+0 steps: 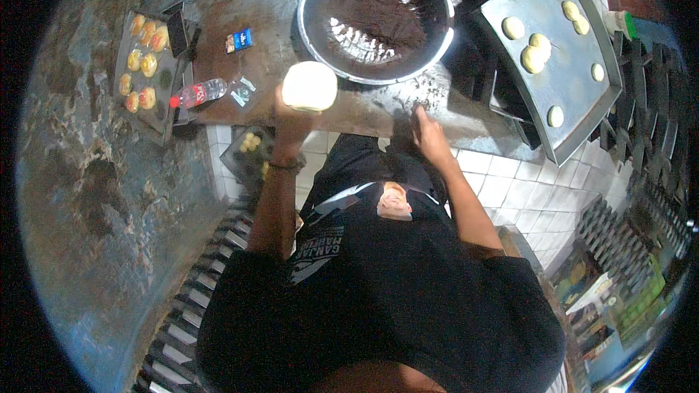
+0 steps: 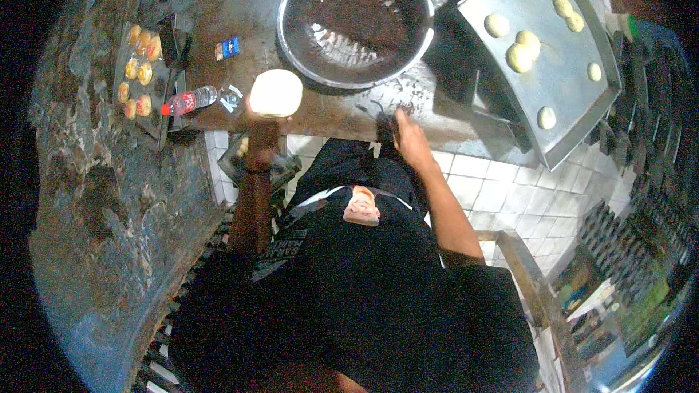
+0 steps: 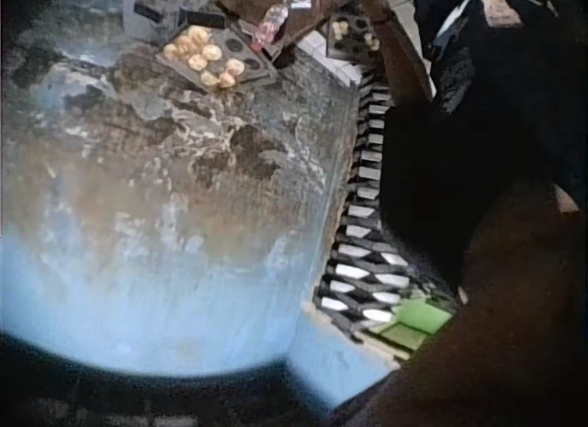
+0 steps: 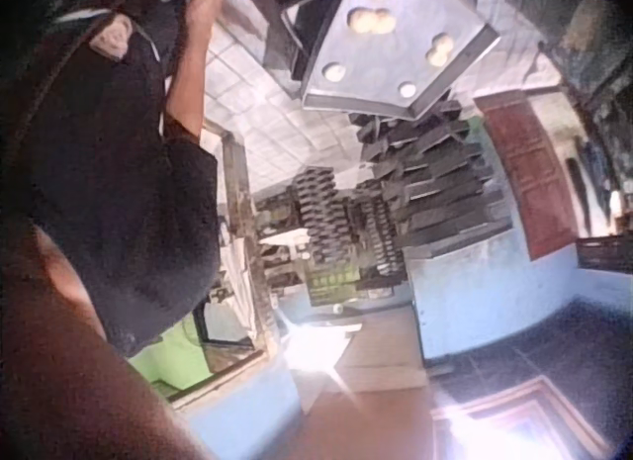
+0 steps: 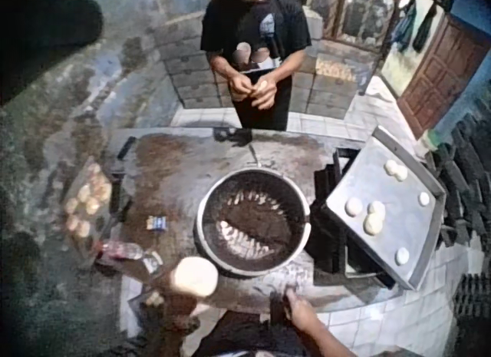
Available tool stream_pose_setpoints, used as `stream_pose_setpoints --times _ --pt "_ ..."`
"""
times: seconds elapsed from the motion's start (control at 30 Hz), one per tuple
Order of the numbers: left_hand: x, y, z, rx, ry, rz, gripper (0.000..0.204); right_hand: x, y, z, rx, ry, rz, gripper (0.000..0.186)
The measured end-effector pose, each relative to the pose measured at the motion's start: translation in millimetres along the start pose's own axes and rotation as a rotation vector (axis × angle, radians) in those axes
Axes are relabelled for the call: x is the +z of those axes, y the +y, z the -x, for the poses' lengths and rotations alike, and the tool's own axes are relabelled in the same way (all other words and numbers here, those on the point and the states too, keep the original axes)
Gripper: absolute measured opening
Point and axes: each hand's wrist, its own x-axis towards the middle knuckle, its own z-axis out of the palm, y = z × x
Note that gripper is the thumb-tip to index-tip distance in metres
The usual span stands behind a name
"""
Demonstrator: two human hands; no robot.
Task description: The person prepares bread dough by filling it with a dark mixture from a bowl and placing the shaped dough balls onto a metal tray.
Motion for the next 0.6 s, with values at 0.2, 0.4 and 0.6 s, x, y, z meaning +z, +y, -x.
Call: stream_pose_setpoints --times 0.2,0.4,0.6 --pt "-35.4 31.5 -8.3 -0.127 -0.095 0.298 0.063 -47.4 -102.3 -125.1 -0.261 0.223 -0.045 0.057" --pt "-23.3 57.3 -6.1 0.095 -0.108 0.502 0.047 6.1 -103.9 -204.3 -0.073 0.135 0.088 0.046" --pt "-28.9 63.5 1.6 -0.18 -0.008 0.36 0.035 22.5 -116.8 -218.3 0.063 0.103 0.105 0.039"
